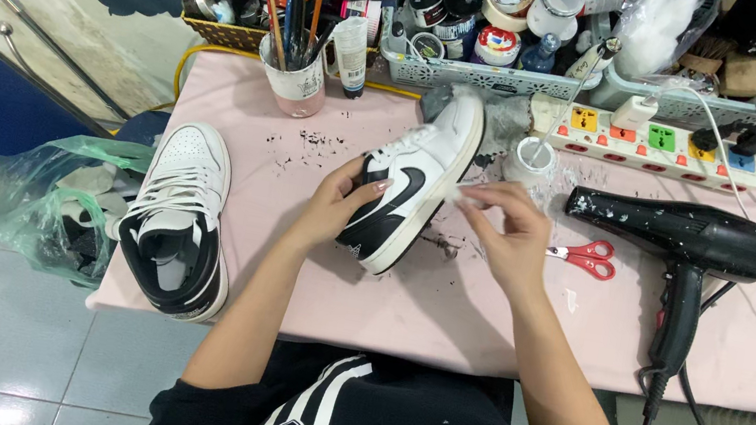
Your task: The person cleans a pair of sneakers by applying a solution with a cotton ball, drying with a hair dryer, and scrubbing with a small brush and a large brush.
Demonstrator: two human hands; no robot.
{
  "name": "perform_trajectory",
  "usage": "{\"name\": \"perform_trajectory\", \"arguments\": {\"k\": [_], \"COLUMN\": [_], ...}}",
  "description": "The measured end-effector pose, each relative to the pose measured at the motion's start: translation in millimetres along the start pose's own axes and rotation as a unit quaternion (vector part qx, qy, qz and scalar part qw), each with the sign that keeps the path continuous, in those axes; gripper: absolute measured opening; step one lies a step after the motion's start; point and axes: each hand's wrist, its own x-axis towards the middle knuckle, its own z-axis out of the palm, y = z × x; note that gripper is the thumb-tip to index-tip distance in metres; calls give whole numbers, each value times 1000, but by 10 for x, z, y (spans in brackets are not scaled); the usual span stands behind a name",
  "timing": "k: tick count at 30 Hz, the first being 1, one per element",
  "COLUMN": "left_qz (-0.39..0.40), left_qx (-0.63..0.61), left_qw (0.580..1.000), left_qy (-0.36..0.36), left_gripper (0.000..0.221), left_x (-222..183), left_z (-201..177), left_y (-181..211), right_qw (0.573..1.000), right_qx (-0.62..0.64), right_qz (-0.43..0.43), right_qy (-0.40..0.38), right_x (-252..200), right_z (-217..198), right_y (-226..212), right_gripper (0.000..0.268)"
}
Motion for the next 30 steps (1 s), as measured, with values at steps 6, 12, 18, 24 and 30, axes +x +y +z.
{"name": "perform_trajectory", "arguments": {"k": [6,12,18,24,30], "left_qz": [-9,-9,-7,-35,2], "left_qx": [-7,3,19,30,36], "left_qw": [1000,1000,1000,999,999], "left_qy": [23,21,15,24,17], "left_gripper": [33,33,35,33,31], "left_x": [46,16,-18,-31,-60], "left_z": [-228,-223,-160,-118,-108], "left_y": [-342,-313,-150,-68,-37], "right_qw": [982,956,920,923,933], "right_qx": [-143,-203,-218,-248,-205], "right_qz": [-103,-173,-254,-213,-207], "right_qy": [-63,-119,-202,-203,-213], "right_x": [112,-12,128,146,131], "right_z": [276,428,290,255,315], "right_y": [147,10,117,39,-195], "right_gripper": [24,19,20,20,28]}}
